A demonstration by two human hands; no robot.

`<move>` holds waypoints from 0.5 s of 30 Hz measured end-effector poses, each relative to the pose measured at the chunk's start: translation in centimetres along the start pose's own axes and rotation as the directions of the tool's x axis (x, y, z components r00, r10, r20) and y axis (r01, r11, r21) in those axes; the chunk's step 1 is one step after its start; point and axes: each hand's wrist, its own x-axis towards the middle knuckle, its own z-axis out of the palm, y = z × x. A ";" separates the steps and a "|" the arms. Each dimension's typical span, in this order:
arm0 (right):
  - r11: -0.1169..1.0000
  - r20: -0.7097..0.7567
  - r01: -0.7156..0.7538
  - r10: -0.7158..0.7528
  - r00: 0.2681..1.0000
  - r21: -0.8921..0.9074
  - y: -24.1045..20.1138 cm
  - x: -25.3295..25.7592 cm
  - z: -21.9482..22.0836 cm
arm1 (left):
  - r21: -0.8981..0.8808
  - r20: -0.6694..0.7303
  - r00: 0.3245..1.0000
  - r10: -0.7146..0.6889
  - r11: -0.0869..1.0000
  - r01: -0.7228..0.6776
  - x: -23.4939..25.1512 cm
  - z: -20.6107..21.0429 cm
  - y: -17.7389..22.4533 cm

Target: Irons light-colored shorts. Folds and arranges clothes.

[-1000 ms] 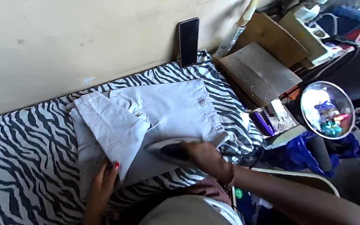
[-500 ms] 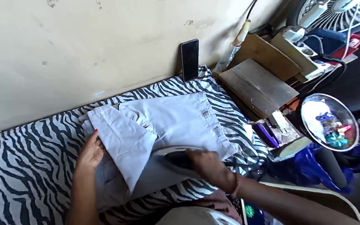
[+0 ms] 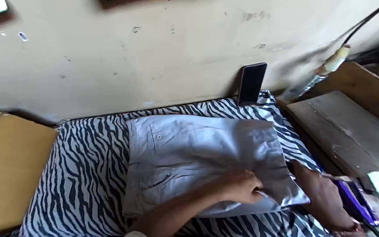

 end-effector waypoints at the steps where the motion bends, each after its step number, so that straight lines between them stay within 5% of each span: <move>1: 1.000 0.024 -0.027 0.027 0.999 -0.006 -0.2 0.1 -0.1 | -0.033 -0.008 1.000 -0.008 0.999 0.008 -0.1 0.2 -0.6; 4: 0.996 0.057 -0.089 0.090 0.994 -0.006 -0.8 0.6 -0.3 | -0.352 -0.364 0.923 -0.128 0.936 -0.009 -3.6 -2.9 -0.9; 7: 0.995 0.075 -0.096 0.099 0.992 -0.032 -1.0 0.8 -0.2 | -0.725 -0.645 0.507 -0.572 0.668 -0.168 -11.0 -6.5 -0.3; 9: 0.998 0.066 -0.053 0.055 0.996 -0.033 -0.9 0.9 -0.1 | -0.688 -0.702 0.202 -0.683 0.577 -0.441 -16.3 -6.6 -2.0; 10: 0.999 0.065 -0.014 0.016 0.998 -0.036 -0.7 1.0 0.0 | -0.624 -0.715 0.108 -0.691 0.561 -0.544 -18.9 -5.8 -3.1; 12: 0.996 0.054 0.082 -0.080 0.995 -0.042 -0.6 1.7 0.4 | -0.617 -0.648 0.032 -0.761 0.500 -0.609 -22.6 -2.6 -4.5; 15: 0.986 0.088 0.154 -0.149 0.985 -0.055 -2.3 3.5 0.5 | -0.825 -0.378 0.120 -0.918 0.276 -0.493 -23.0 3.8 -3.5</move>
